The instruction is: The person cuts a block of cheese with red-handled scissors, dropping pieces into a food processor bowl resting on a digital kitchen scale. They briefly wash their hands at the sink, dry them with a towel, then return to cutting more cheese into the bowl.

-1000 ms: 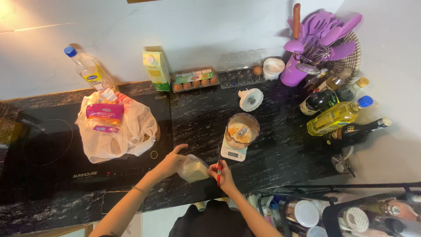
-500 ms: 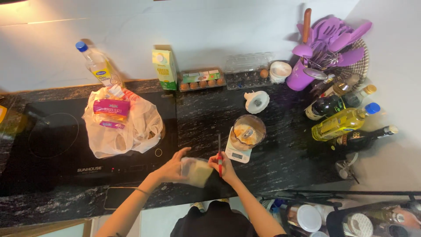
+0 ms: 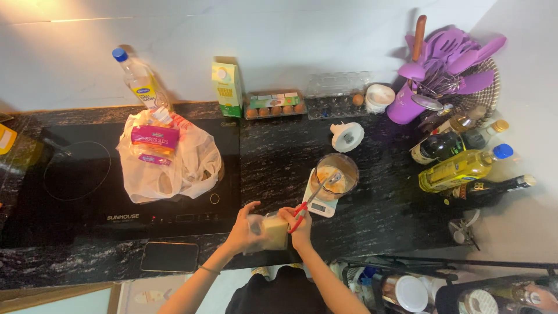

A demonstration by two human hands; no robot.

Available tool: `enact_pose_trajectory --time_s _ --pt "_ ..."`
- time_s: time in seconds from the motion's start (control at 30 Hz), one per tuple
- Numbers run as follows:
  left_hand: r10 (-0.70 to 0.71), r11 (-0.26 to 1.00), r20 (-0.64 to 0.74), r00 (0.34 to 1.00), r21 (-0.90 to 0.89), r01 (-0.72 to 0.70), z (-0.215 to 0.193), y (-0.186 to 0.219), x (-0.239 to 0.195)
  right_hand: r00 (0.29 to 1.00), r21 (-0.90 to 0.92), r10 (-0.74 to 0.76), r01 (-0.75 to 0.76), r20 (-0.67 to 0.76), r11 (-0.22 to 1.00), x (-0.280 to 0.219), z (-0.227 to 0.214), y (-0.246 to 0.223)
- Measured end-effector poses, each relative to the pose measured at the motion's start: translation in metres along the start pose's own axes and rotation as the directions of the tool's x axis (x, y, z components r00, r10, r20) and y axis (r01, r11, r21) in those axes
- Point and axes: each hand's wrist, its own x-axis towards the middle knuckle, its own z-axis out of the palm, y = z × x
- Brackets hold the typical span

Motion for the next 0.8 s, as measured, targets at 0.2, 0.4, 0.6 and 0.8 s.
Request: enact_pose_trajectory --time_s 0.2,0.4,0.6,0.8 --pt "0.112 0.993 -0.156 0.981 0.060 -0.104 0.004 -0.025 -0.015 0.976 -0.188 -0.136 0.168 0.172 0.968 -0.003 -0.011 -0.009" --pt "0.086 0.996 -0.269 0.959 -0.014 -0.093 0.031 -0.054 -0.028 0.971 -0.344 0.030 0.054 0.235 0.937 -0.011 -0.011 -0.003" --pt "-0.075 0.989 -0.385 0.920 -0.145 0.020 0.035 -0.010 -0.041 0.999 -0.228 0.025 -0.013 0.047 0.974 -0.010 0.006 -0.005" --pt "-0.004 0.992 -0.547 0.837 -0.111 -0.067 0.035 0.012 -0.045 1.000 -0.360 -0.002 0.007 0.013 0.933 -0.011 0.014 -0.007"
